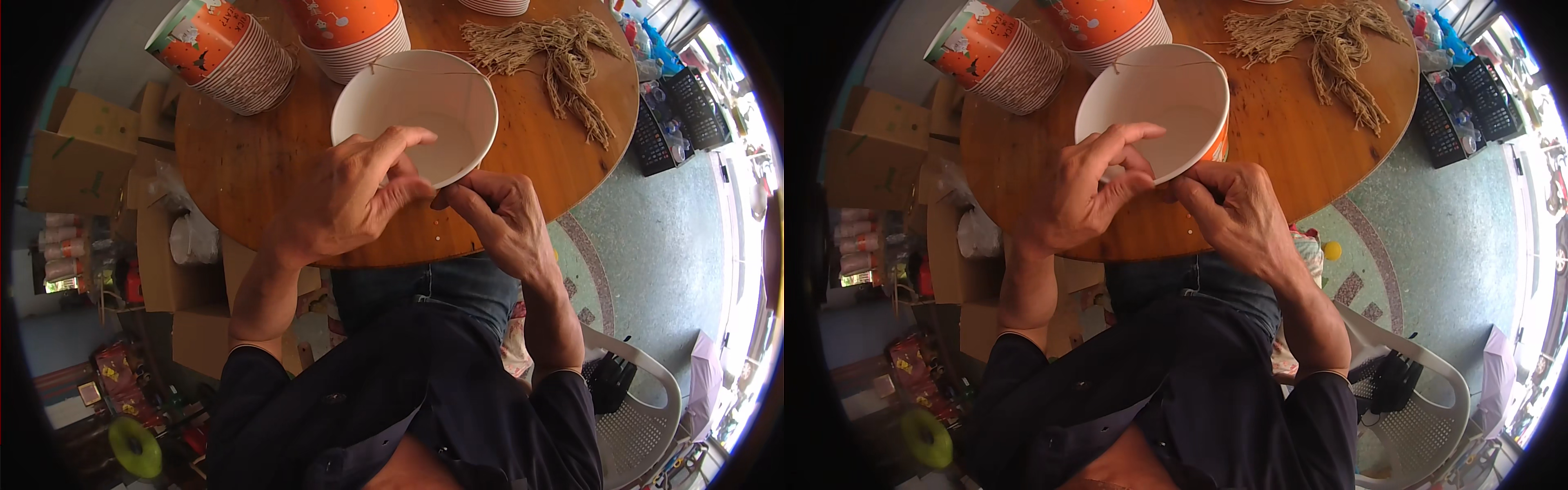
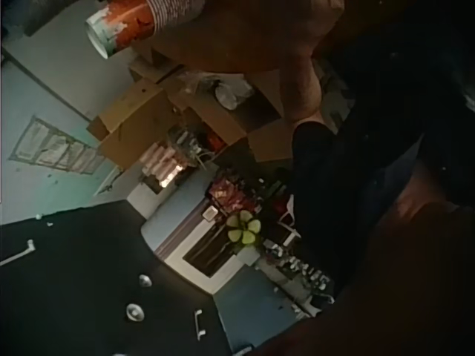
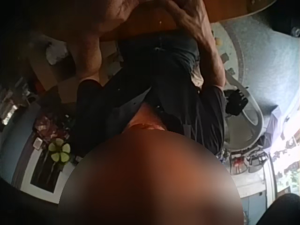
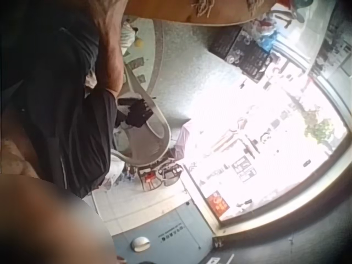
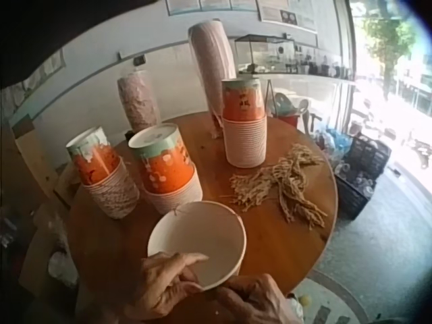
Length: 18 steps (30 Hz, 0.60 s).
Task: Attaching thin strings to the rims of illustrated paper cups for packaging or display.
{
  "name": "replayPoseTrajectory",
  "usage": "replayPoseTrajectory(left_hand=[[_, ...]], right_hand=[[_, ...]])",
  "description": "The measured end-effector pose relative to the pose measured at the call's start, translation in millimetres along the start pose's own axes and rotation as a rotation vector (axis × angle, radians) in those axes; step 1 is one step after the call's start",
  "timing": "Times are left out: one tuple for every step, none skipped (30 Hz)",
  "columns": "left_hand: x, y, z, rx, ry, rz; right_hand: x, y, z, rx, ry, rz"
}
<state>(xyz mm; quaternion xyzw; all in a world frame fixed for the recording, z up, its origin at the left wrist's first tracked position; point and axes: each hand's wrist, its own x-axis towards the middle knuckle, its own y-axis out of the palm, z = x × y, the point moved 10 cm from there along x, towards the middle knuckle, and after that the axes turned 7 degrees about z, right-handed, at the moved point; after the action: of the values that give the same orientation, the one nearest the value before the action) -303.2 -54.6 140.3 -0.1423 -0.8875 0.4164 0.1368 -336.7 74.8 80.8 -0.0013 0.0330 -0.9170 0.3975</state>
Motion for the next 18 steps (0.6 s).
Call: replayPoseTrajectory(left_hand=[[1, 1, 4, -0.01, 0.006, -0.02], [3, 0, 6, -0.02, 0.013, -0.039], [6, 0, 6, -0.021, 0.013, -0.041], [10, 4, 6, -0.041, -0.019, 0.016], [13, 9, 8, -0.062, -0.051, 0.074], [16, 9, 11, -0.062, -0.052, 0.071], [21, 14, 10, -0.033, -0.02, 0.118], [25, 18, 9, -0.004, 0.013, 0.164], [27, 17, 10, -0.004, 0.013, 0.163], [28, 18, 8, 0.026, 0.018, 0.19], [29, 20, 8, 0.056, 0.023, 0.218], [29, 21, 9, 0.055, 0.022, 0.218], [30, 22, 11, 0.049, 0.027, 0.216], [30, 22, 12, 0.044, 0.032, 0.214], [30, 23, 12, 0.043, 0.032, 0.216], [30, 23, 12, 0.041, 0.034, 0.221], [31, 24, 12, 0.039, 0.035, 0.227], [31, 24, 12, 0.039, 0.035, 0.228]], right_hand=[[0, -1, -1, -0.001, 0.0, 0.0], [0, -1, -6, -0.03, 0.04, 0.004], [-1, -1, -11, -0.059, 0.08, 0.009], [-1, 0, -11, -0.06, 0.08, 0.011], [-1, -1, -12, -0.077, 0.089, 0.002], [-2, -1, -13, -0.093, 0.099, -0.008], [-2, 0, -14, -0.095, 0.098, -0.007], [-3, -2, -13, -0.112, 0.07, -0.029], [-3, -4, -11, -0.129, 0.042, -0.051], [-4, -5, -12, -0.129, 0.043, -0.05], [-5, -7, -15, -0.152, 0.065, -0.045], [-5, -7, -17, -0.176, 0.088, -0.04], [-6, -8, -19, -0.175, 0.09, -0.041], [-6, -8, -17, -0.169, 0.067, -0.051], [-7, -9, -16, -0.162, 0.045, -0.061], [-7, -9, -16, -0.161, 0.046, -0.061], [-6, -10, -17, -0.153, 0.05, -0.062], [-6, -10, -18, -0.146, 0.055, -0.063]])
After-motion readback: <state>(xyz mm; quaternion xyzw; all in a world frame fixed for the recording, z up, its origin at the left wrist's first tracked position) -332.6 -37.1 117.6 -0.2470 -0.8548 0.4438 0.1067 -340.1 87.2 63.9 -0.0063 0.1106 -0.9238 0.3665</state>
